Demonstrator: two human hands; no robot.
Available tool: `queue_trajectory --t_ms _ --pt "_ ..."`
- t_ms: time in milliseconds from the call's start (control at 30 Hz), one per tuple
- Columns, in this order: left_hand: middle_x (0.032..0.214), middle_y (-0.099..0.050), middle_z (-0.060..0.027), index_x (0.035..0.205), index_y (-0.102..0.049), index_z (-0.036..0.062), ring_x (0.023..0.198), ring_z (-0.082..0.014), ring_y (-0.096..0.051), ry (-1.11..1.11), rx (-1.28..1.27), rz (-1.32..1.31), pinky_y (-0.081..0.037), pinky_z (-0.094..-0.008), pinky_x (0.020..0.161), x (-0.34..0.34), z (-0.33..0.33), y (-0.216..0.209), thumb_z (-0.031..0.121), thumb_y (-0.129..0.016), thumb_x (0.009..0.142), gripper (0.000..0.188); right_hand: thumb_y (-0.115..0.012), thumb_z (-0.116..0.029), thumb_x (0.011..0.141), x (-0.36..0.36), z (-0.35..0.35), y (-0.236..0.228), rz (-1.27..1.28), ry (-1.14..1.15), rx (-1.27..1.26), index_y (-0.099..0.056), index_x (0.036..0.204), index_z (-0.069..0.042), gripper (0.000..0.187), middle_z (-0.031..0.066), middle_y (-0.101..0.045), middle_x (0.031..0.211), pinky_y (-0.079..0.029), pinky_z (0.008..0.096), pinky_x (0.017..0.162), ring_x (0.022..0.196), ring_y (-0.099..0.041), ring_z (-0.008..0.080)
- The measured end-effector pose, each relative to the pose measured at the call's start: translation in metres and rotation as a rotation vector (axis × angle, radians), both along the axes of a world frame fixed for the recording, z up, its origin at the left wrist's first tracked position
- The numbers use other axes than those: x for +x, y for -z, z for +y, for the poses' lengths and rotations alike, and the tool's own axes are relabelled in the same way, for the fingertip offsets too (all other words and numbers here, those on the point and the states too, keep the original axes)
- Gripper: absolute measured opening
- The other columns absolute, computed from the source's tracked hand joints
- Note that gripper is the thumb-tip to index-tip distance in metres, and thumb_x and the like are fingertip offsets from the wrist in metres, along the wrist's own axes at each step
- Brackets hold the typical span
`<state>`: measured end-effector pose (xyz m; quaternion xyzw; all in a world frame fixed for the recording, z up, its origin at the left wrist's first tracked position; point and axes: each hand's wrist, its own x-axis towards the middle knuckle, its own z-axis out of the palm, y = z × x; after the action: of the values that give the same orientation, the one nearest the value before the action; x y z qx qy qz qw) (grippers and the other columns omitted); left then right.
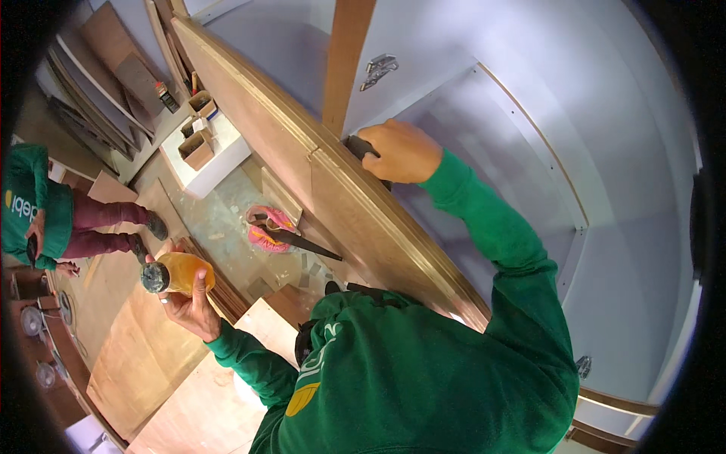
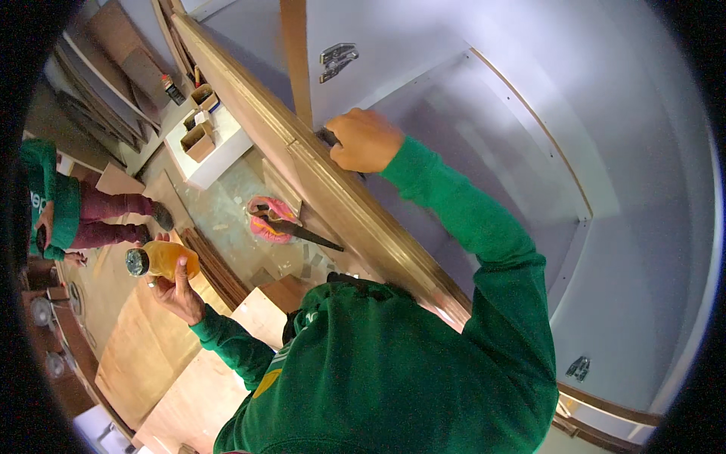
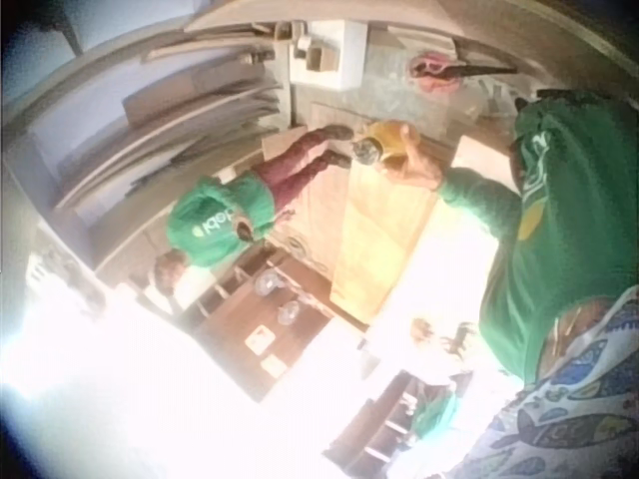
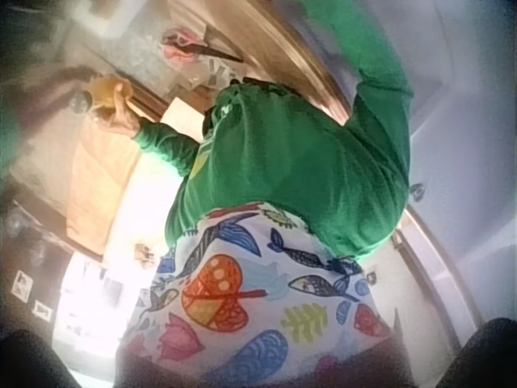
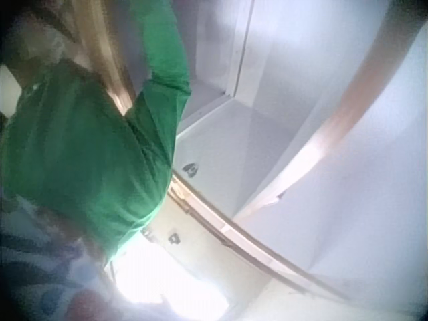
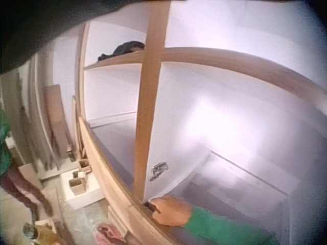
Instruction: The person applies adhesive from a bottle onto a scraper and uses it to spread the adhesive onto the edge of a wooden cabinet panel.
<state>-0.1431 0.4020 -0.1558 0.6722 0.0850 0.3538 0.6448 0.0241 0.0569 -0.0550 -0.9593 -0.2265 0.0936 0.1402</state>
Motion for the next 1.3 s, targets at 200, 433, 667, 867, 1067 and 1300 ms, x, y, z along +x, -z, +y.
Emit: queue_trajectory --t_ms 200,433,667,867,1067,1300 --pt "0.138 -0.055 -0.0219 0.150 -0.035 0.0022 0.128 -0.0325 -0.054 -0.047 -0.020 0.027 -0.041 -0.0439 0.109 -0.008 0.004 0.003 0.003 -0.073 0.085 0.074 -0.056 -0.015 0.077 -0.019 -0.001 -0.026 -0.159 0.016 0.079 -0.064 0.087 0.001 0.021 0.0252 -0.063 0.079 -0.049 0.0522 0.070 0.076 -0.061 0.0454" --pt "0.137 -0.056 -0.0210 0.147 -0.039 0.0006 0.128 -0.0307 -0.054 -0.037 0.003 0.013 -0.042 -0.0431 0.108 -0.005 0.002 0.002 0.004 -0.073 0.086 0.070 -0.055 -0.014 0.077 -0.036 -0.012 -0.030 -0.162 0.023 0.155 -0.059 0.082 0.001 0.017 0.0244 -0.058 0.069 -0.045 0.0507 0.060 0.065 -0.057 0.0451" --pt "0.136 -0.057 -0.0205 0.145 -0.042 0.0007 0.127 -0.0299 -0.054 -0.009 0.025 0.010 -0.043 -0.0422 0.107 0.001 -0.003 -0.001 0.006 -0.074 0.086 0.067 -0.057 -0.017 0.074 -0.014 -0.014 -0.002 0.004 -0.029 0.078 -0.065 0.092 -0.002 0.024 0.0235 -0.065 0.078 -0.052 0.0515 0.072 0.076 -0.064 0.0435" --pt "0.137 -0.057 -0.0201 0.145 -0.041 0.0008 0.128 -0.0302 -0.054 -0.012 0.012 0.005 -0.042 -0.0429 0.109 -0.006 -0.004 0.000 0.005 -0.073 0.086 0.068 -0.057 -0.017 0.076 0.004 -0.009 0.011 0.162 0.011 0.032 -0.066 0.093 0.000 0.026 0.0242 -0.068 0.085 -0.053 0.0495 0.077 0.084 -0.067 0.0411" --pt "0.137 -0.056 -0.0204 0.146 -0.039 0.0008 0.128 -0.0305 -0.054 -0.042 0.016 0.041 -0.041 -0.0429 0.109 -0.009 -0.002 0.003 0.003 -0.073 0.086 0.069 -0.055 -0.016 0.075 0.005 -0.004 0.012 0.014 -0.010 0.023 -0.064 0.087 0.000 0.022 0.0235 -0.065 0.079 -0.051 0.0509 0.073 0.078 -0.064 0.0436" --pt "0.136 -0.057 -0.0205 0.143 -0.043 0.0004 0.126 -0.0296 -0.055 -0.038 0.036 0.030 -0.042 -0.0424 0.109 -0.007 0.001 -0.001 0.002 -0.072 0.086 0.065 -0.054 -0.015 0.076 -0.013 -0.007 -0.018 -0.125 -0.001 0.130 -0.065 0.087 0.000 0.021 0.0225 -0.064 0.075 -0.050 0.0504 0.066 0.070 -0.062 0.0433"
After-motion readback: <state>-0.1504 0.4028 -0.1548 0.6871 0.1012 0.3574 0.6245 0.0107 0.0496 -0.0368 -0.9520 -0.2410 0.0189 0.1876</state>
